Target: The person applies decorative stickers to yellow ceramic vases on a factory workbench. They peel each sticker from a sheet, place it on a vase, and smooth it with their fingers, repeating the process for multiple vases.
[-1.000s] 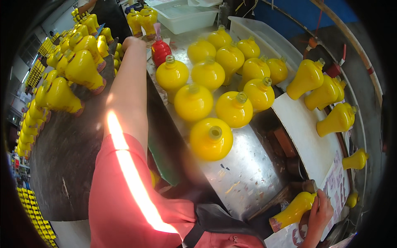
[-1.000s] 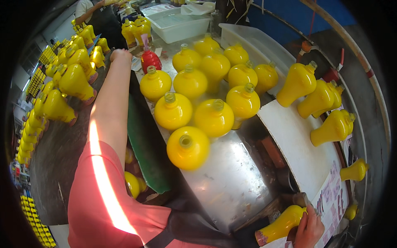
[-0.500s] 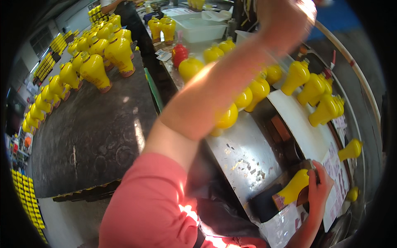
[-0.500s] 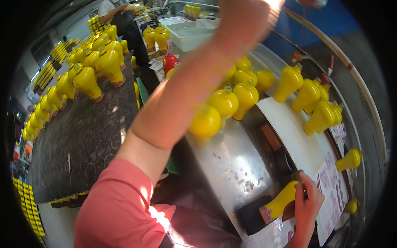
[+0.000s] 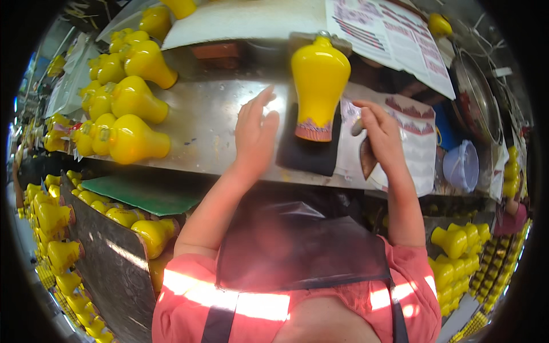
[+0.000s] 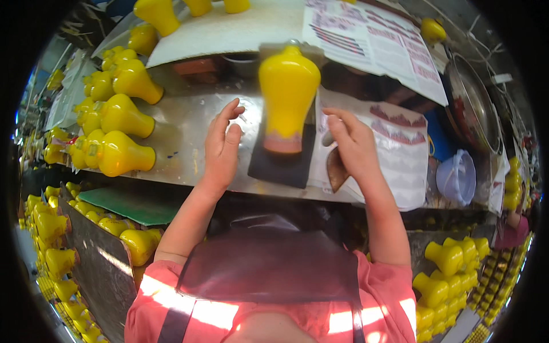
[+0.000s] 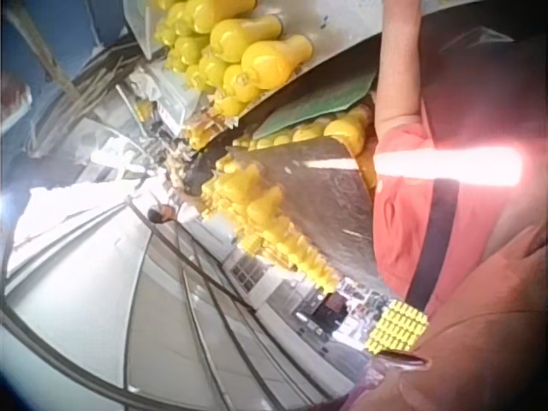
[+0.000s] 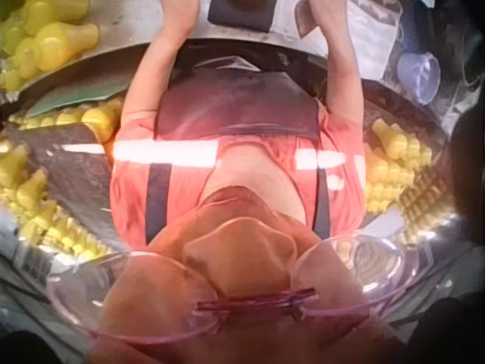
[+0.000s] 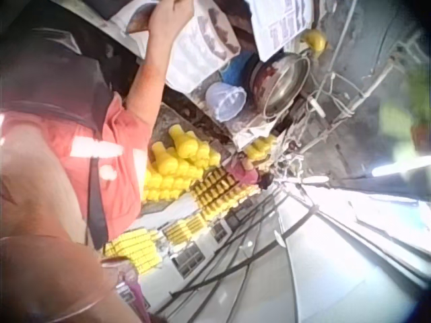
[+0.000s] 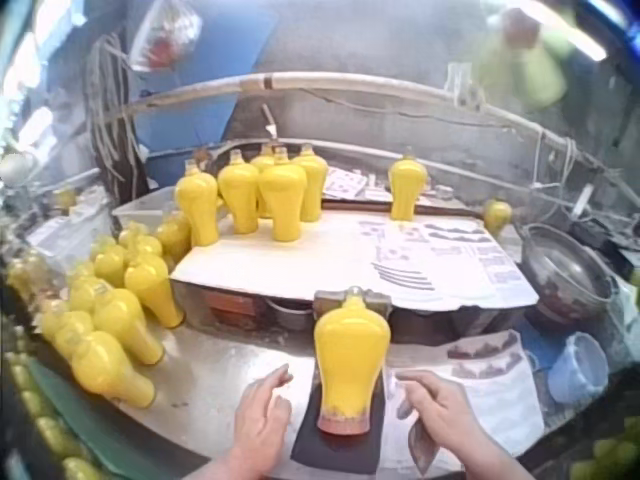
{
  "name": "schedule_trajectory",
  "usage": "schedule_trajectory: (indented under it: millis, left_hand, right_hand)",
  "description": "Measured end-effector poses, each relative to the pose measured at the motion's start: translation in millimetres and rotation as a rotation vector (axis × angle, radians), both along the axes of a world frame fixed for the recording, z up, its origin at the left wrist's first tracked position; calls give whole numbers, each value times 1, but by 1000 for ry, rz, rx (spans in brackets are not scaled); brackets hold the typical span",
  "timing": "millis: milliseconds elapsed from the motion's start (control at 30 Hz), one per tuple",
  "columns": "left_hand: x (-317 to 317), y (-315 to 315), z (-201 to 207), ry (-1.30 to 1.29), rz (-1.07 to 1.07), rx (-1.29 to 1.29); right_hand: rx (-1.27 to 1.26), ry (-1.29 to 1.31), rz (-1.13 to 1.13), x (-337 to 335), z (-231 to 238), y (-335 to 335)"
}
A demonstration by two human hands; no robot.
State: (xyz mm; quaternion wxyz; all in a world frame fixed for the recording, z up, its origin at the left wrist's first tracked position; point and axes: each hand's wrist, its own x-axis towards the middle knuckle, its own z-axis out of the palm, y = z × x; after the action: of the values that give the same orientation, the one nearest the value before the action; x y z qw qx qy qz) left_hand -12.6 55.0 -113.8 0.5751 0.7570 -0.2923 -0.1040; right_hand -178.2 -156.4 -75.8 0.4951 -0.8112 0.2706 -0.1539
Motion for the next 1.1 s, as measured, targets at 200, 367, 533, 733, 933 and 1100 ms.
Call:
schedule_trajectory:
  millis: [200,367,533,733,933,1100]
  left_hand:
    - [-18,-10,-39,-333,-198,10]
    - [-24,-17,-39,-376,-171,75]
    - [-21,-14,-43,-371,-201,16]
    - [-17,-18,-40,135,-221,-135]
    - [-20,-22,-31,169,-221,-137]
    - [-18,-20,-30,274,-242,-161]
  right_hand:
    - [127,29,36,5,-31,21]
    - [123,17,82,7,-32,30]
    - [190,71,73,5,-21,35]
    - [10,198,14,13,-8,49]
    - [196,145,61,12,-15,40]
    - [332,66,65,8,-29,33]
